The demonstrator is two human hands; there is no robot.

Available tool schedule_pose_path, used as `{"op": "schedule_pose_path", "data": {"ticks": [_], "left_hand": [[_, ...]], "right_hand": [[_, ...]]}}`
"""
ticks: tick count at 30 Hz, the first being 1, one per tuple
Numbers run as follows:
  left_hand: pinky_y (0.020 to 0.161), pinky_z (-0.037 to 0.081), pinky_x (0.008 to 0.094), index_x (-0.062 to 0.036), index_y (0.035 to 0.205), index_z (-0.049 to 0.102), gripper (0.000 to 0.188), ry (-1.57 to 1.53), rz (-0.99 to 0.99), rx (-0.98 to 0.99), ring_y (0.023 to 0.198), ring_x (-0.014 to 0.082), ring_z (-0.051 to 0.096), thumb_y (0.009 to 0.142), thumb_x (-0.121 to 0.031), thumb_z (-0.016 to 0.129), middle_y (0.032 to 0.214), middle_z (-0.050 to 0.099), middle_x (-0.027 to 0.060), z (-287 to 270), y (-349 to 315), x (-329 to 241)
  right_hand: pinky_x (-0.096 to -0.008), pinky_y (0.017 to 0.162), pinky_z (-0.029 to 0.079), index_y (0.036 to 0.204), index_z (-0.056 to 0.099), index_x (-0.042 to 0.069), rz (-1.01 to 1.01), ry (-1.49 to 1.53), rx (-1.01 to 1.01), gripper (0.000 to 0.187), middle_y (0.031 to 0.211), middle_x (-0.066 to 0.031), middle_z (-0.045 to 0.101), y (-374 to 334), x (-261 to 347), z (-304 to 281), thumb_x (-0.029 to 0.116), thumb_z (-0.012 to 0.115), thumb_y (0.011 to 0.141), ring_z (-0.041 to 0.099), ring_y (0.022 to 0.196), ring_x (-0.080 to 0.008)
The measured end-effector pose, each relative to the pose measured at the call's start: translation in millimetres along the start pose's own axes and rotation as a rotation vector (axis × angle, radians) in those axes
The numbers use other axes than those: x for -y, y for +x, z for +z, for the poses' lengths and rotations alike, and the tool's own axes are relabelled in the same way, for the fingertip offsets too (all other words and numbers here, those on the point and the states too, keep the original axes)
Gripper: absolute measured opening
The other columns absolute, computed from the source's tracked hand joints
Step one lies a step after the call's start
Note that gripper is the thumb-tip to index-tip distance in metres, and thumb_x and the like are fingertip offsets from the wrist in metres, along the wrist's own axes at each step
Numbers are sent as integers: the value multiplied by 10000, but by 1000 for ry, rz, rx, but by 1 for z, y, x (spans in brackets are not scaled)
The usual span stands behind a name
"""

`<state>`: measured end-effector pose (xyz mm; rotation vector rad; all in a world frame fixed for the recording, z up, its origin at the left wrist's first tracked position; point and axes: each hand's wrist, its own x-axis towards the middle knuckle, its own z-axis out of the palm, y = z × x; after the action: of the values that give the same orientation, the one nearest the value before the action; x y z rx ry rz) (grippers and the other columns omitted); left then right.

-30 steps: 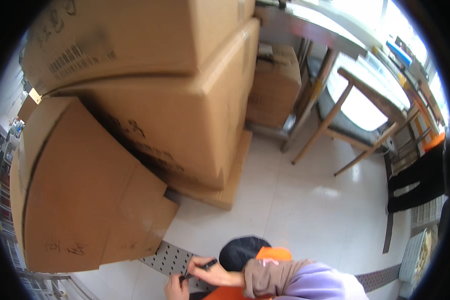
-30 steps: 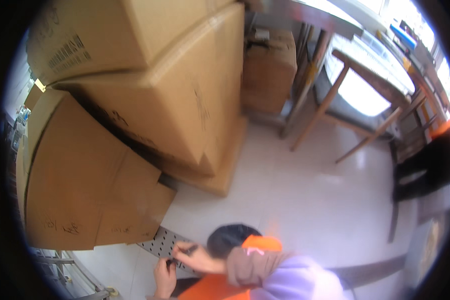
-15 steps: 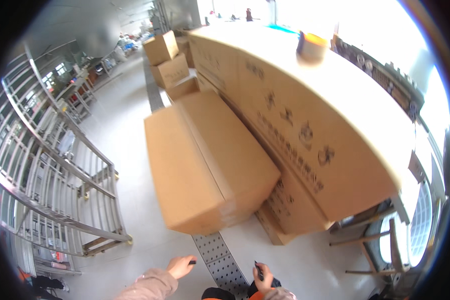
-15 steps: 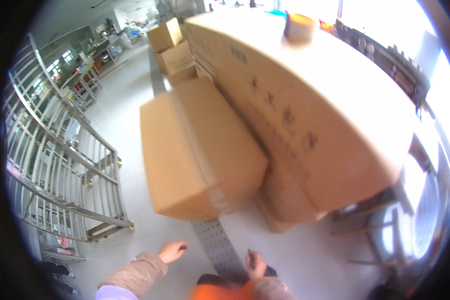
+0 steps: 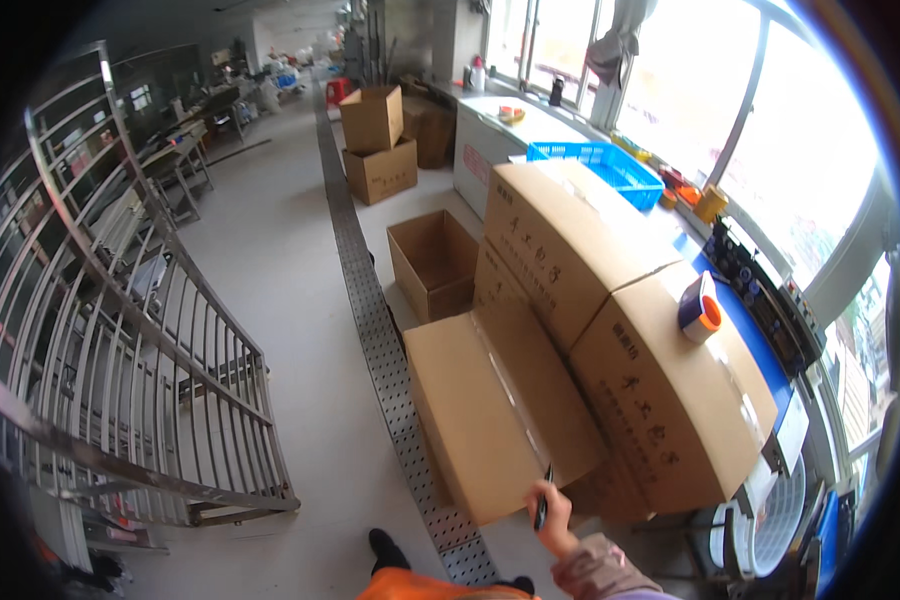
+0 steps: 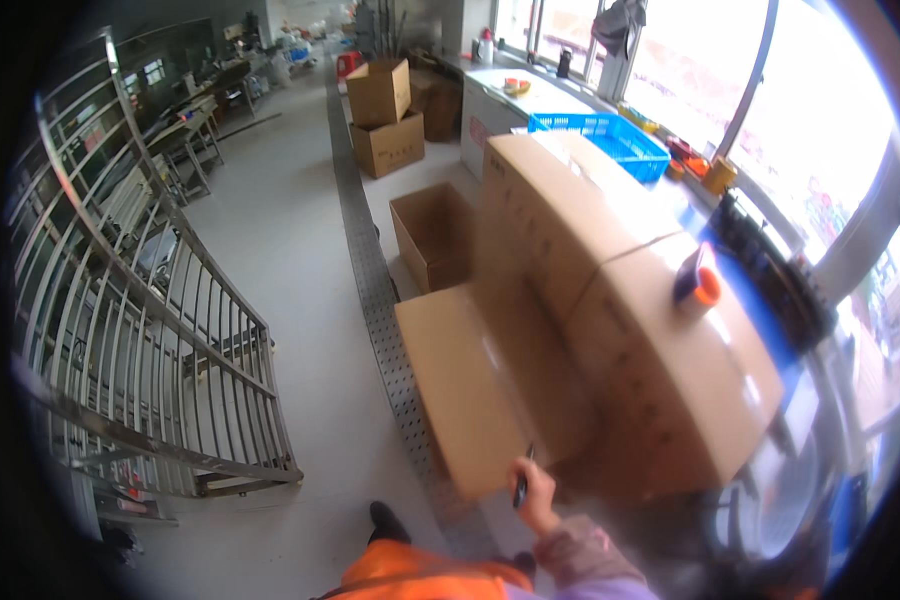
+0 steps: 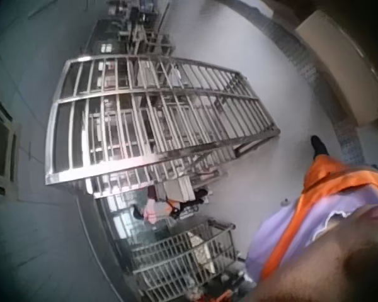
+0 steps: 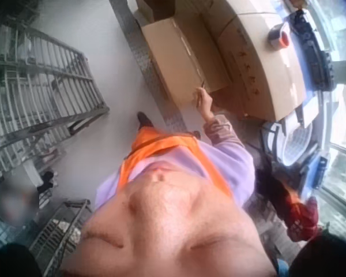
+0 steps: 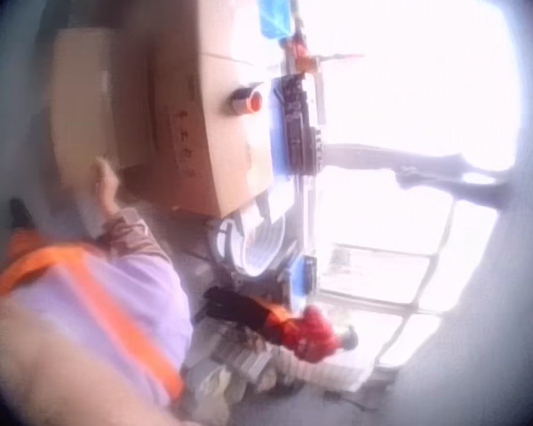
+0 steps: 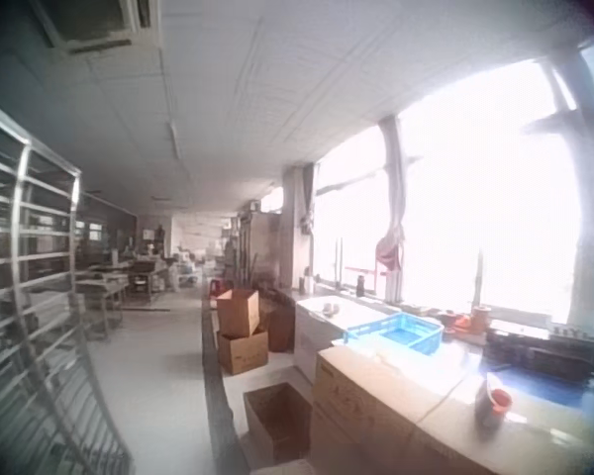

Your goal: The person assembles flat cardboard sheets into boxes by folding the flaps and sealing them with a tape dispenser. They also write on the boxes with a marker and stack the finished boxes on the floor.

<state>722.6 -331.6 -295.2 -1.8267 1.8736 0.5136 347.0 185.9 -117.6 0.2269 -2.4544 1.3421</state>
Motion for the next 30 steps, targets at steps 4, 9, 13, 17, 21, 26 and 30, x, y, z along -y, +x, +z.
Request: {"op": "schedule_pose_path", "data": {"ticks": [4, 9, 13, 17, 21, 26, 30], "left_hand": [[764, 531, 420, -24, 1026, 676, 343, 122, 352, -192, 860, 364, 679, 882, -334, 645, 909, 710, 184, -80, 59, -142], [672, 520, 387, -3, 924, 648, 236, -397, 1099, -232, 734, 272, 647, 908, -238, 658, 825, 682, 145, -153, 74, -454], [436, 422, 355, -30, 934, 636, 365, -251, 1091, 171, 543, 195, 526, 970, -388, 573, 708, 613, 65, -180, 39, -657], [345, 443, 326, 13, 1027, 593, 494, -67, 1135, 430, 406, 166, 473, 968, -473, 525, 638, 548, 93, -159, 5, -836], [525, 523, 398, 36, 1017, 617, 402, 143, 1416, 354, 587, 245, 585, 936, -357, 581, 777, 636, 138, -116, 2, -968], [680, 506, 411, 4, 905, 664, 193, 235, 1806, 155, 727, 236, 593, 840, -176, 689, 816, 670, 131, -31, 2, -1121], [804, 524, 412, 51, 1053, 641, 334, 378, 2001, 118, 886, 329, 649, 893, -240, 675, 989, 687, 224, 87, -11, -1252]], "right_hand": [[-357, 679, 512, 1069, 583, 63, 224, -37, -150, 306, 851, -97, 680, 68, 42, 84, -12, 682, 788, 668, 773, -284], [-444, 674, 453, 1065, 612, 77, 24, -259, -411, 358, 765, -132, 598, 125, 58, 135, 51, 668, 712, 576, 729, -343], [-458, 668, 454, 1081, 606, 71, 199, -343, -453, 390, 761, -136, 602, 176, 37, 174, 39, 651, 695, 574, 716, -346], [-482, 938, 431, 1290, 517, 94, 485, -242, -341, 655, 1110, -225, 589, 257, -5, 225, 30, 713, 667, 524, 1060, -419], [-466, 1064, 335, 1266, 491, 64, 411, -437, -577, 523, 1322, -199, 533, 320, -37, 261, 73, 624, 760, 485, 1216, -367], [-470, 1138, 266, 1270, 495, 80, 635, -580, -436, 494, 1377, -182, 496, 347, -61, 284, 130, 627, 796, 425, 1308, -354], [-491, 1173, 217, 1273, 488, 79, 648, -688, -460, 477, 1403, -184, 477, 345, -66, 292, 166, 629, 826, 401, 1343, -355]]}}
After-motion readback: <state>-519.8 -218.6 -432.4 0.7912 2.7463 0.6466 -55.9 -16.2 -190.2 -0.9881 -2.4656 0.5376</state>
